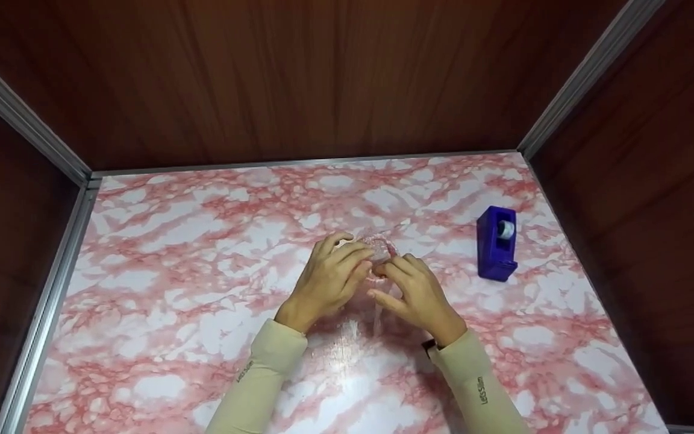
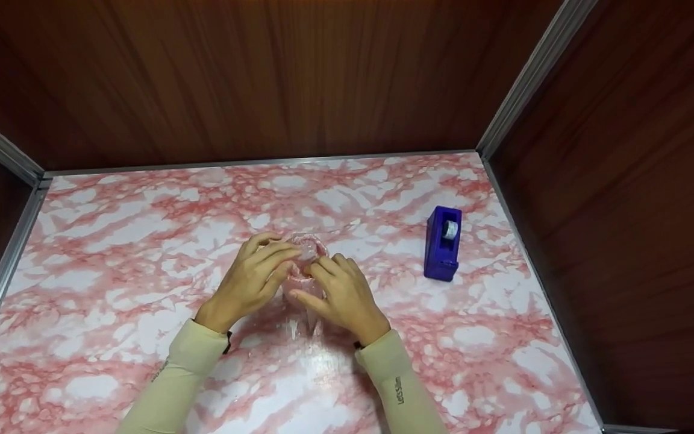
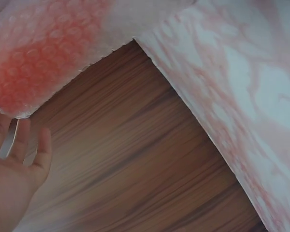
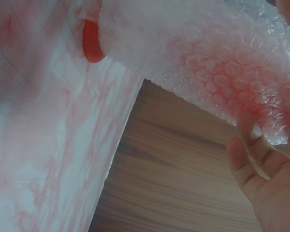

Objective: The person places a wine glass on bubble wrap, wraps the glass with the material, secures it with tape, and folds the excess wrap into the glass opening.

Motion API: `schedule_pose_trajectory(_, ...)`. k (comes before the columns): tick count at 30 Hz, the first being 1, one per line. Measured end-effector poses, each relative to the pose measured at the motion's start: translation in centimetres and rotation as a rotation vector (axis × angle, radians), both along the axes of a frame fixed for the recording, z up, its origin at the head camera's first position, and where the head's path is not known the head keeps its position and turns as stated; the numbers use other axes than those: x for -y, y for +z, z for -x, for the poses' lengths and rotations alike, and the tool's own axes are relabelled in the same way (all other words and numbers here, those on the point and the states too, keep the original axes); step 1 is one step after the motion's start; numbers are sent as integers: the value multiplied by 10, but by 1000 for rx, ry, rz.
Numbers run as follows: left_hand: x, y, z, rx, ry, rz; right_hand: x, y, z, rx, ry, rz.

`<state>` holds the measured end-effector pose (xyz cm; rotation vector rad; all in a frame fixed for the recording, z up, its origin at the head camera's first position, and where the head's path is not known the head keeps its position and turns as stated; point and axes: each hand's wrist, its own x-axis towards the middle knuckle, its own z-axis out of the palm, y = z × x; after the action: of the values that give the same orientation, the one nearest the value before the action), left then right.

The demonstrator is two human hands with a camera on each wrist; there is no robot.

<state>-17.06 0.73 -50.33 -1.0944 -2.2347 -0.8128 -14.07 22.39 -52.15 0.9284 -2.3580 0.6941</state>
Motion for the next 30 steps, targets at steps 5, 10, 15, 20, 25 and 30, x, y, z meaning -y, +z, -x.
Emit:
schedule_pose_trajectory(5,3,-6,-1,-9,37,15,-1,0,0,33,26,23)
schedule_pose_trajectory(10,2,-8,-1,-17,43,28,-2,-1,0,32,51,89)
schedule_pose_trajectory(15,0,-8,0,-12,46,52,0,0,0,-63,8,139)
schedule_pose_trajectory(20,-1,-10,0,-19,54,70,-2,3,1,-17,-24,45)
schedule_pose_trajectory(25,0,-12,-1,-69,64,82,-2,7,-1,40,-55,-101)
schedule_pose_trajectory(30,1,-14,-1,-129,58,45,1,16,0,109,-99,-194)
